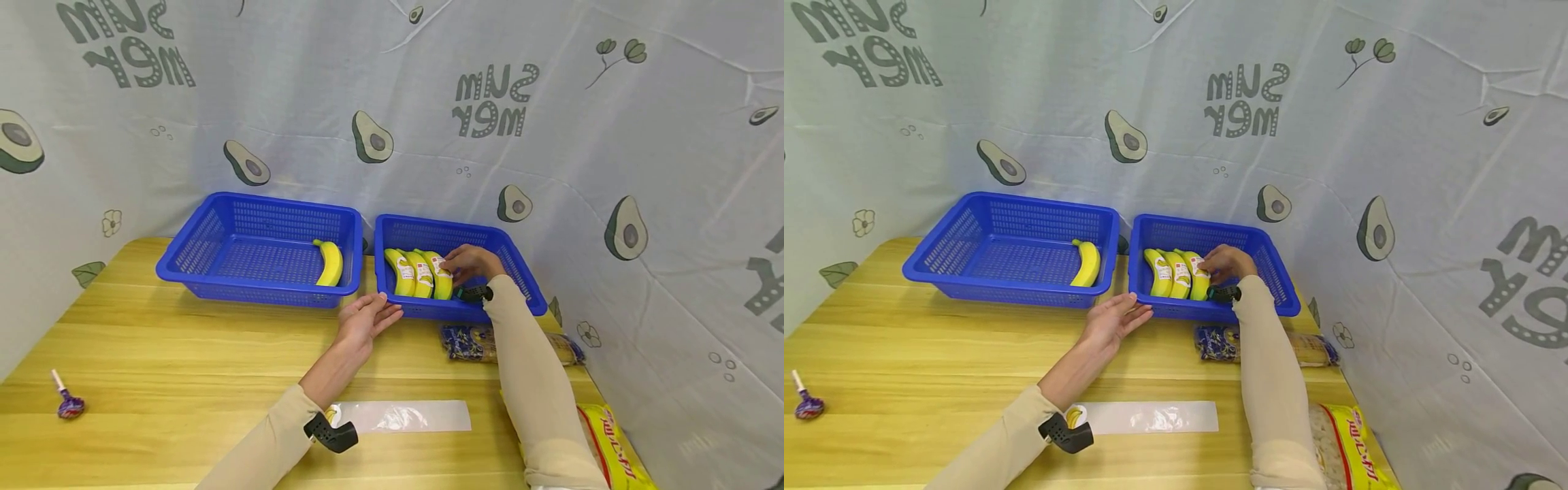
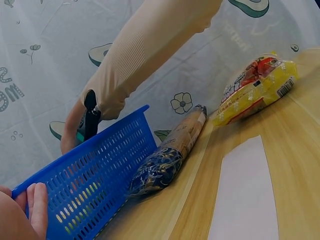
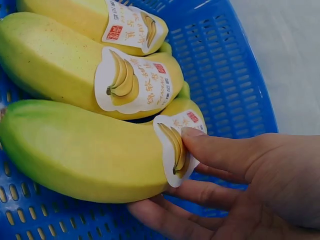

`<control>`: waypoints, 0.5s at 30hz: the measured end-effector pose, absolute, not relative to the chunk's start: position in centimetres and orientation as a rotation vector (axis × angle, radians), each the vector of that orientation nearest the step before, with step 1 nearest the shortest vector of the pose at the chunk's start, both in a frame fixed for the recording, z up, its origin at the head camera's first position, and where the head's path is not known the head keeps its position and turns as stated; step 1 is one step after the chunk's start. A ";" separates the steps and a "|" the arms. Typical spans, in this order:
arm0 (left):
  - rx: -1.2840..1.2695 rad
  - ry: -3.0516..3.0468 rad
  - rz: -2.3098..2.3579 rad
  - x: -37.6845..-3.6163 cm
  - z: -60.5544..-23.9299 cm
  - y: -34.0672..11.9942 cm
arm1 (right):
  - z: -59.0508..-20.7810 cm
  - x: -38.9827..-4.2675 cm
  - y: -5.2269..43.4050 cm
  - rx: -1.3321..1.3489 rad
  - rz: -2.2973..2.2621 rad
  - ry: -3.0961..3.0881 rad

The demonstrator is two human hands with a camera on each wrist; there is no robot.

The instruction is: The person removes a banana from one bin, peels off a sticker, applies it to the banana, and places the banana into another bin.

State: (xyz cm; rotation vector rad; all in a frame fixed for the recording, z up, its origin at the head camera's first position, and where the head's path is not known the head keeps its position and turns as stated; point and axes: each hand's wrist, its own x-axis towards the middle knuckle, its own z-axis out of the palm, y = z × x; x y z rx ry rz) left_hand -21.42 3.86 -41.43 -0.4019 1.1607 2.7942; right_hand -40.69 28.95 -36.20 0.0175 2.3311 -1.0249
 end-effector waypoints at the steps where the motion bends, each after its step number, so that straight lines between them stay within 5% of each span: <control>1: -0.403 1.162 2.793 -21.4 -41.4 3.9 | -36.2 -40.7 29.0 0.009 -1.022 2.331; 15: -0.394 1.154 2.800 -21.6 -41.7 4.0 | -36.2 -40.4 29.3 -0.035 -1.012 2.318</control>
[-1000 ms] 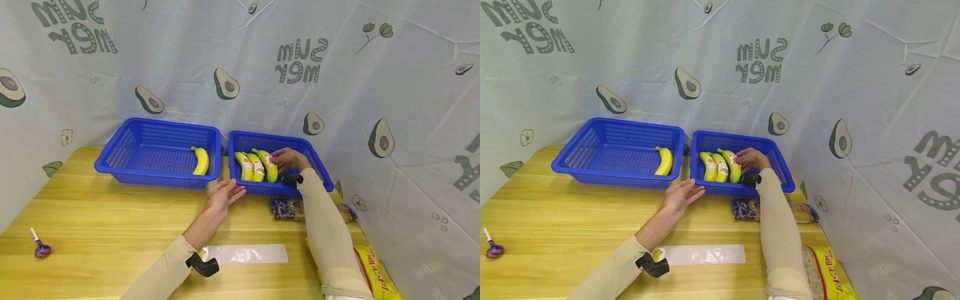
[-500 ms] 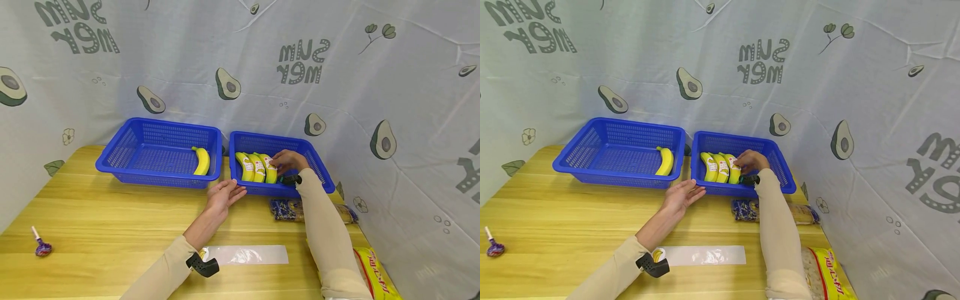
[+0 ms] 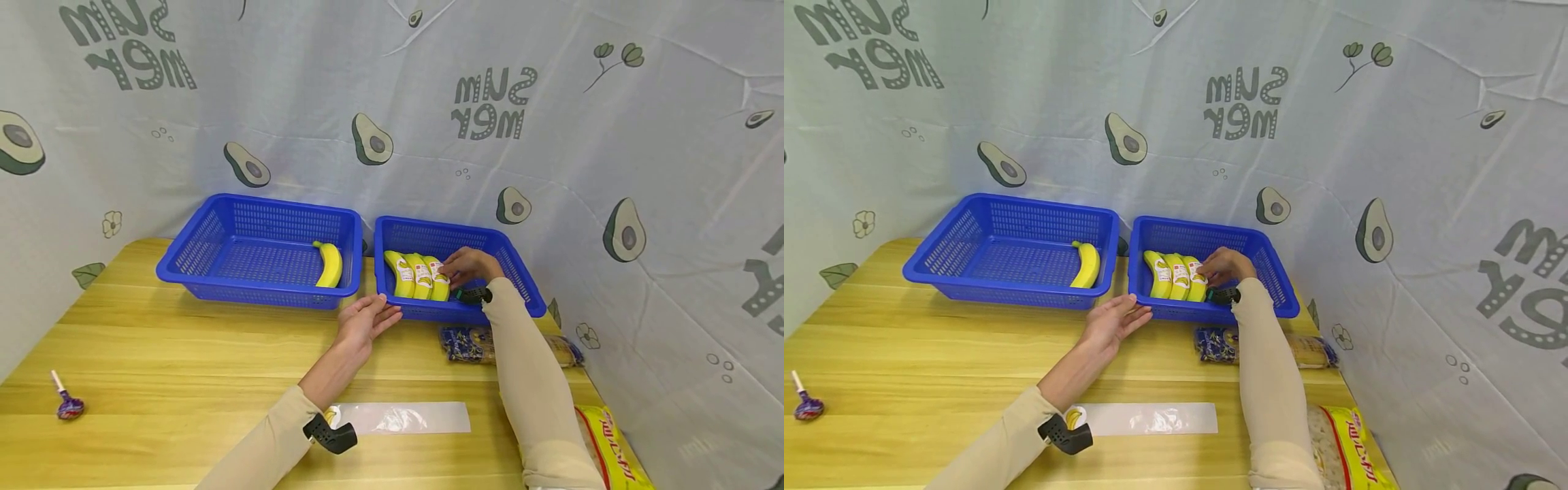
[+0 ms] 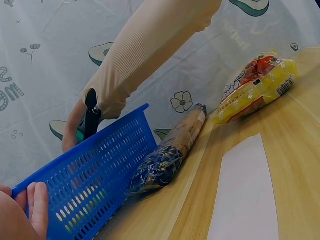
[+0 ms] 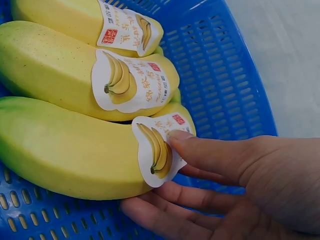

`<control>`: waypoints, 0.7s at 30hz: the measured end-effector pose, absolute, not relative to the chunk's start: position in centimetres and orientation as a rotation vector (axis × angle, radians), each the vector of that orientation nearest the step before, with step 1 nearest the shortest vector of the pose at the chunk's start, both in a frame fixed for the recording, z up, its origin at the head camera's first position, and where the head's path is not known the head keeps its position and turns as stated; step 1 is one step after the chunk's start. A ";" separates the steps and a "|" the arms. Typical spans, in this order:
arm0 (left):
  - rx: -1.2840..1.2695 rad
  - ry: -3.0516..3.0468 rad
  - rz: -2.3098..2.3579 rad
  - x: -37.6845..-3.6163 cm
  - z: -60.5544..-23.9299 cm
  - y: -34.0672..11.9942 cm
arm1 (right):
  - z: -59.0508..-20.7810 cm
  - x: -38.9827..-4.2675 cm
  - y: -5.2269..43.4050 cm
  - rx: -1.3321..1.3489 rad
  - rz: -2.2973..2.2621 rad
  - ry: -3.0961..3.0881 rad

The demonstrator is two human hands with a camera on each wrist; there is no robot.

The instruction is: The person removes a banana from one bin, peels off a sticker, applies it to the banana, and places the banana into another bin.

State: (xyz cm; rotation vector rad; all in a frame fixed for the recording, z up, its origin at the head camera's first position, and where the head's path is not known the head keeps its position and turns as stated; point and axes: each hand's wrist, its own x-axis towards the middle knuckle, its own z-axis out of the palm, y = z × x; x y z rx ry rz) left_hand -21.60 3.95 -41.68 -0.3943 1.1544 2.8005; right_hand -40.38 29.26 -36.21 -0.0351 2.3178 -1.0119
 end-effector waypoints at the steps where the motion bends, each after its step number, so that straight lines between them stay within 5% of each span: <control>1: -0.391 1.156 2.802 -21.6 -41.7 3.9 | -36.2 -40.3 29.2 -0.034 -1.009 2.321; 21: -0.388 1.235 2.729 -20.1 -42.1 1.4 | -33.2 -38.2 27.7 -0.128 -0.956 2.618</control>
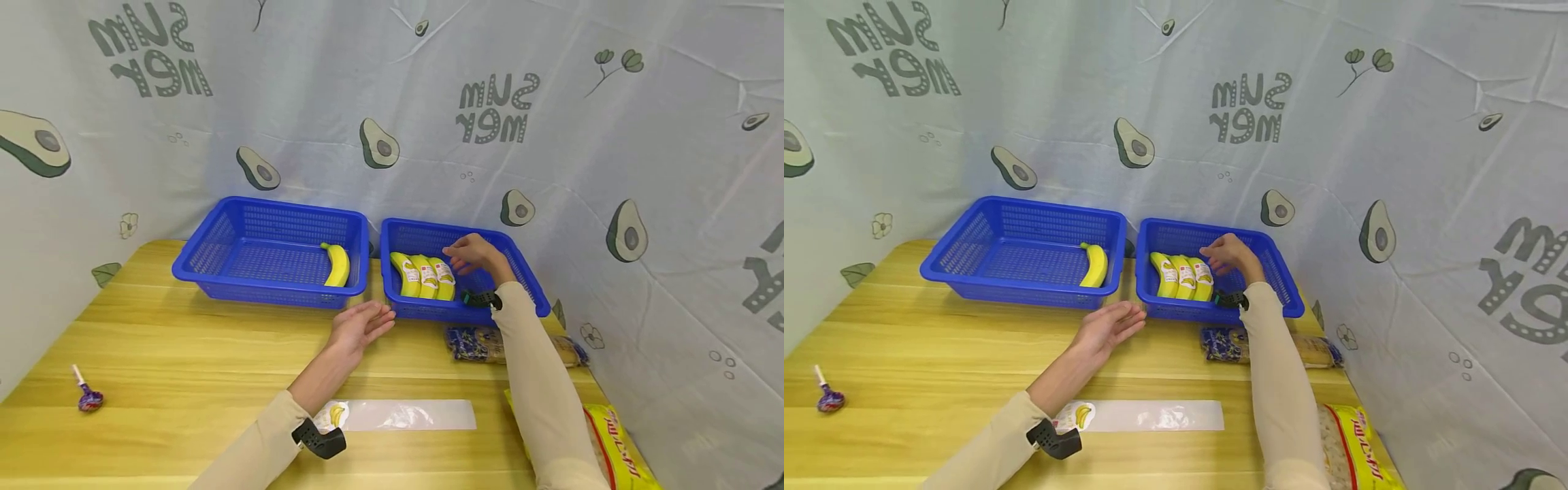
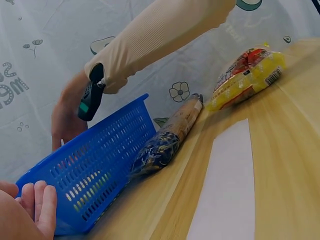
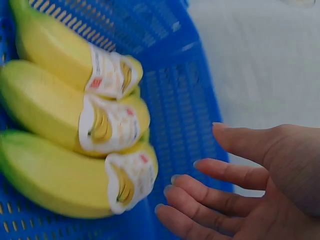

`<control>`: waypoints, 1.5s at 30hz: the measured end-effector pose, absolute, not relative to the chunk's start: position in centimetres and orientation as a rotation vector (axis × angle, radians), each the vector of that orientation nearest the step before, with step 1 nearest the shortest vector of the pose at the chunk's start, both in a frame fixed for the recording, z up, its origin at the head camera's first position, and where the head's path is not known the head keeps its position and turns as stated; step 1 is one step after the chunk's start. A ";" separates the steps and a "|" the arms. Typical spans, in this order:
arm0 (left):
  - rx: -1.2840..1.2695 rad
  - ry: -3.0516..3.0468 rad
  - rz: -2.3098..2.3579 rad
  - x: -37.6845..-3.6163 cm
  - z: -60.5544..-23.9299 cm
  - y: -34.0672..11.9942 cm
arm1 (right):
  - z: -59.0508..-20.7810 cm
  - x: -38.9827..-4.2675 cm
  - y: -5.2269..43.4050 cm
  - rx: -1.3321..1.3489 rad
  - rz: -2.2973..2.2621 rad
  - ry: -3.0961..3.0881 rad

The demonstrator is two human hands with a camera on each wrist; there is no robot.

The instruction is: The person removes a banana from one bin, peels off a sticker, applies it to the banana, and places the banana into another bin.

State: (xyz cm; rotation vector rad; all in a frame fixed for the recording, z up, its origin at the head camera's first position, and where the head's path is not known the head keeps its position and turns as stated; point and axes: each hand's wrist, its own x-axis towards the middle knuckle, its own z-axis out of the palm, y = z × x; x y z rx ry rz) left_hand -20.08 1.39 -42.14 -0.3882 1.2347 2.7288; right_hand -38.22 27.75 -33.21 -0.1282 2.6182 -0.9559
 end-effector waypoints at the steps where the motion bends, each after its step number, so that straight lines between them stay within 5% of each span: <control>1: -0.389 1.239 2.725 -20.0 -42.2 1.2 | -33.0 -38.1 27.5 -0.143 -0.950 2.636; 16: -0.468 1.337 2.704 -18.8 -42.3 -4.1 | -30.4 -35.3 20.4 -0.535 -1.137 2.567; 29: -0.504 1.342 2.728 -18.4 -42.1 -7.9 | -30.5 -35.3 13.2 -0.552 -1.308 2.213; 45: -0.511 1.337 2.749 -18.2 -42.6 -10.1 | -31.5 -35.1 5.3 -0.553 -0.720 2.321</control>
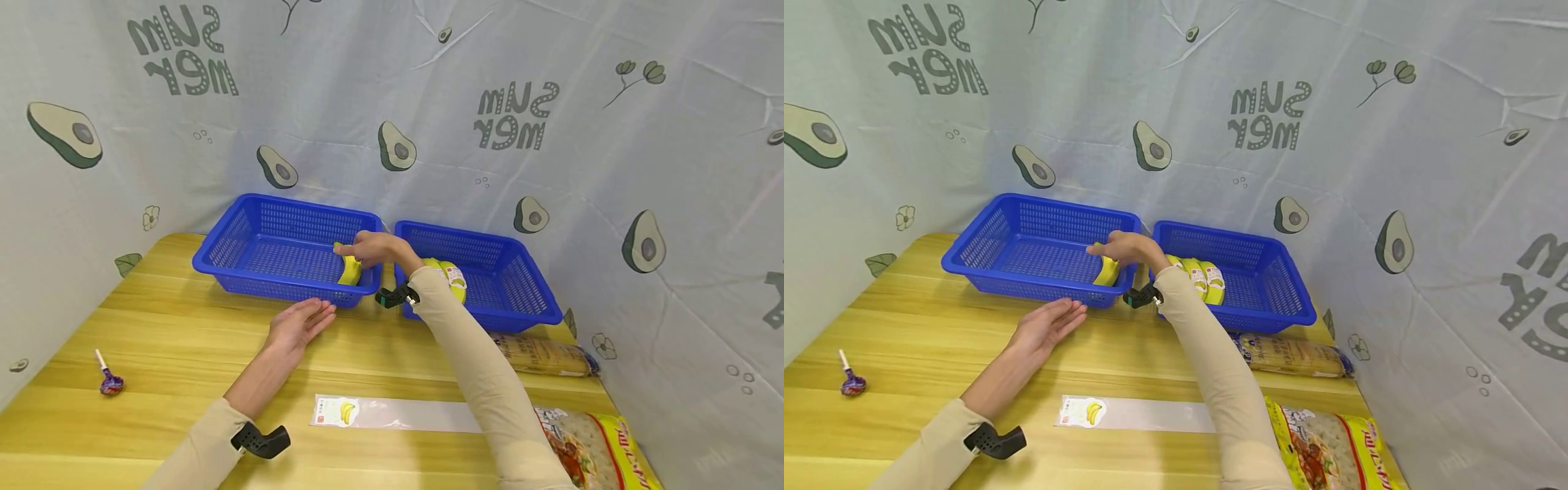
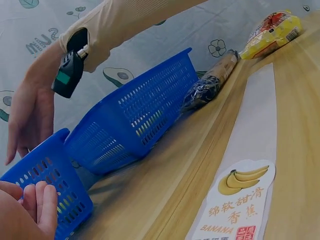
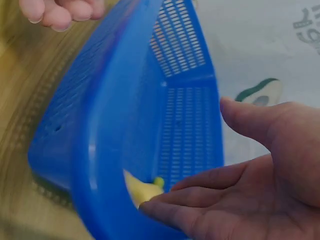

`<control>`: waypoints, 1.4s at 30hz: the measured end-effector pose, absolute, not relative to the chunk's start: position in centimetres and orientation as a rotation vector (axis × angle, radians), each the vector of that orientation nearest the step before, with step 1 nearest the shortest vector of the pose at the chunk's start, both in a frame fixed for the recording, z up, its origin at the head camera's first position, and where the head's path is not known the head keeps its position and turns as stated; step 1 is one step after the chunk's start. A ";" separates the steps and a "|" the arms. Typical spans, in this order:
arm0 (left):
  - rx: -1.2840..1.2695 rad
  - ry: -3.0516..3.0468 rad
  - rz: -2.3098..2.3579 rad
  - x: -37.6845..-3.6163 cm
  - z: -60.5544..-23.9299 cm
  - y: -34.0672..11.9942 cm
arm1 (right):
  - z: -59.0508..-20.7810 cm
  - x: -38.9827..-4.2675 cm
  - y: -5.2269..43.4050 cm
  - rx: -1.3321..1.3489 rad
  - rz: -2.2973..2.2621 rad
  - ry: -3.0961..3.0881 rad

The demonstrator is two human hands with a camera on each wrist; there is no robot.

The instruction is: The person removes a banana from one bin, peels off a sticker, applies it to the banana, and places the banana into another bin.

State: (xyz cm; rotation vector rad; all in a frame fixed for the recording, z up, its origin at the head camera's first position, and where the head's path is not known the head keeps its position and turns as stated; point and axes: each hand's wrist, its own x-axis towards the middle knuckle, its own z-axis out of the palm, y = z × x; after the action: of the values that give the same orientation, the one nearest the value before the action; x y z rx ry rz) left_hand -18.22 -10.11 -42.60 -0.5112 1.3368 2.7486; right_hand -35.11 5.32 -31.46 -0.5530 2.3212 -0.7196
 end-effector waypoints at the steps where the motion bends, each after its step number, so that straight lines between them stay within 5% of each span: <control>1: -0.516 1.336 2.750 -18.3 -42.6 -10.2 | -31.6 -35.2 5.1 -0.525 -0.732 2.302; 21: -0.545 1.309 2.773 -18.8 -42.5 -11.2 | -33.6 -38.3 1.2 -0.931 -0.662 2.259; 33: -0.675 1.312 2.834 -19.0 -42.5 -12.9 | -32.5 -38.2 1.2 -0.767 -0.601 1.997; 42: -1.057 1.200 3.004 -19.5 -42.8 -16.0 | -32.2 -39.6 3.0 -0.739 -0.643 2.110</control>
State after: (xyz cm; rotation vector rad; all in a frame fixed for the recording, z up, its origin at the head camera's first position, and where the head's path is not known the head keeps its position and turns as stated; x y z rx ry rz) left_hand -19.49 -16.02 -42.76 -1.0570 1.2000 3.0043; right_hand -39.59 3.00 -32.21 -0.7390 2.1101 -0.6430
